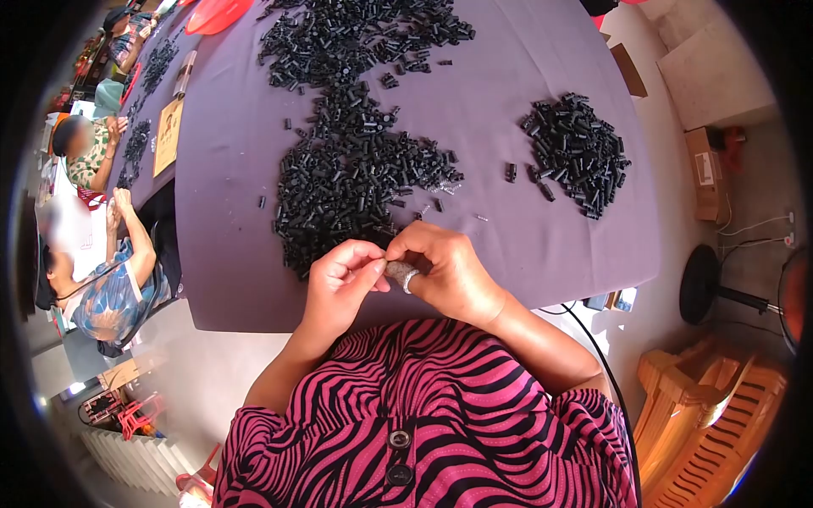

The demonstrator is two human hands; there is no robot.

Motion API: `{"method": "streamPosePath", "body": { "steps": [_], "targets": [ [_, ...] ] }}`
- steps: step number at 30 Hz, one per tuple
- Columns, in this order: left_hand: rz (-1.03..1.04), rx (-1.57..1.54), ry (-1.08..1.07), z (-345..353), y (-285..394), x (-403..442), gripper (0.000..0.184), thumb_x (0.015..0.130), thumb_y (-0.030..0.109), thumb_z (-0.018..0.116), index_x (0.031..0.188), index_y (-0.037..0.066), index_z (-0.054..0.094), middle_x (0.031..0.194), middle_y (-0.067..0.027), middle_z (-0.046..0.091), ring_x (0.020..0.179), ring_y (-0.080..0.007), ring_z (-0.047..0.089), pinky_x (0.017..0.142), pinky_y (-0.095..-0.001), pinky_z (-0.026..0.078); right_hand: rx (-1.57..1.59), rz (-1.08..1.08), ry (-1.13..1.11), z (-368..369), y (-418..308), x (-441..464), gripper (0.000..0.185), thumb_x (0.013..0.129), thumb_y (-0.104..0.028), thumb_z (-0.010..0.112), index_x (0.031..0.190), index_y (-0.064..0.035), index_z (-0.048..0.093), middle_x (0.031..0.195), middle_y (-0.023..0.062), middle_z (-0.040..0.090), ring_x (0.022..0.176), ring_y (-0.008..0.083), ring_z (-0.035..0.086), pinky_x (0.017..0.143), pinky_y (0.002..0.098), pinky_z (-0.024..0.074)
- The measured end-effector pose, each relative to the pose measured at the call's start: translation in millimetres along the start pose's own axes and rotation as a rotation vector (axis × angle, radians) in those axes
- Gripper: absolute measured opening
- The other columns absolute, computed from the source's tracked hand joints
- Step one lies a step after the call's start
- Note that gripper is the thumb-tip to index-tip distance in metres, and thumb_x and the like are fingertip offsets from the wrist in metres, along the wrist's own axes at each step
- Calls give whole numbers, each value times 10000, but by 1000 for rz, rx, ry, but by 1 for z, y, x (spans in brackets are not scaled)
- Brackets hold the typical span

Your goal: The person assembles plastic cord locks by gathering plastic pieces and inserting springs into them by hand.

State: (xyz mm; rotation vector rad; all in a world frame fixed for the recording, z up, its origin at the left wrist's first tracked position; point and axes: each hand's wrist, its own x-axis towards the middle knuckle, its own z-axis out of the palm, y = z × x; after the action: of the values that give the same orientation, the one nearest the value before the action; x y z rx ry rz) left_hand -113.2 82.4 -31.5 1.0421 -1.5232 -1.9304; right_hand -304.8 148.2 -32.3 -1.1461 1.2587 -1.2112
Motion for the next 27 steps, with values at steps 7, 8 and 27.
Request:
{"method": "streamPosePath", "body": {
  "steps": [7,8,27],
  "targets": [
    [-4,-40,-24,3,0,-1,135,1022,20,644,1148,-27,656,987,-80,715,824,-113,679,750,-260,565,241,80,-12,-4,5,-5,104,944,73,699,1028,19,668,969,19,653,894,87,646,801,260,535],
    [-7,-43,-22,4,3,0,145,1021,19,645,1158,-29,656,1001,-87,720,832,-116,683,760,-264,571,293,108,-18,-7,3,-6,102,951,69,693,1033,14,667,965,14,659,896,84,645,807,258,533],
    [367,440,3,7,16,-9,284,956,-9,725,1236,-36,689,1102,-138,754,1012,-157,734,871,-296,603,172,8,-37,-15,-8,-5,129,924,78,687,1035,11,687,1017,28,623,924,98,640,804,253,525]
  ]
}}
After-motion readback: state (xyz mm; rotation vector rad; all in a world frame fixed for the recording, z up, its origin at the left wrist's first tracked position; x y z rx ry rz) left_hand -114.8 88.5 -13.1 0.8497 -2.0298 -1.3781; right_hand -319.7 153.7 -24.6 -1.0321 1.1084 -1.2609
